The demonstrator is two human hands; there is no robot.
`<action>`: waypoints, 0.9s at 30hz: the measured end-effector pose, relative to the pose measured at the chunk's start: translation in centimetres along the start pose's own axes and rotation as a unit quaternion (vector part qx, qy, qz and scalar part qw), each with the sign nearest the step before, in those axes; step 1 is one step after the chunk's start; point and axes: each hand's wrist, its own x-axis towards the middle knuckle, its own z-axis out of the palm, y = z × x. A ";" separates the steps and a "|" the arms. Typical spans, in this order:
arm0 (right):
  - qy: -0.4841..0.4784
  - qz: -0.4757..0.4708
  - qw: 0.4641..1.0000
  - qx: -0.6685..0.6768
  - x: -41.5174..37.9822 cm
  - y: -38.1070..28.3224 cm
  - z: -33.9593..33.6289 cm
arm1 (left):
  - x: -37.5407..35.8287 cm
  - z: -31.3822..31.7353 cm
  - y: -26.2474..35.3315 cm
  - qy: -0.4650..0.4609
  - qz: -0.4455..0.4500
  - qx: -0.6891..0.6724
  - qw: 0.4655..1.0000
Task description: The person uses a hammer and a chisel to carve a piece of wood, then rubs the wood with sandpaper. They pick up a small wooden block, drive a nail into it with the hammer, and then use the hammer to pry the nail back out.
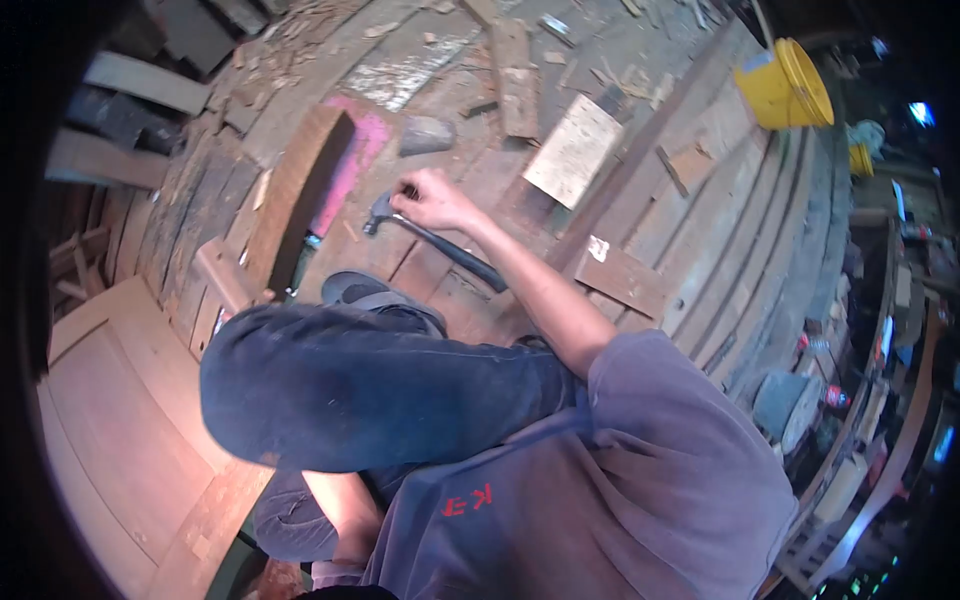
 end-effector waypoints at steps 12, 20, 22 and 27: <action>-0.100 -0.261 0.931 -0.235 12.7 -32.1 -5.4 | 0.9 -2.0 3.8 -0.383 -0.027 -0.144 0.912; -0.212 -0.123 0.956 -0.159 13.6 -31.5 5.5 | 2.0 -2.0 4.7 -0.625 0.009 -0.391 0.676; -0.252 -0.065 0.965 -0.023 13.0 -29.2 8.5 | 2.0 -1.2 4.4 -0.668 -0.011 -0.418 0.615; -0.379 0.063 0.878 0.285 12.5 -27.6 11.5 | 0.9 0.4 2.7 -0.698 -0.060 -0.457 0.547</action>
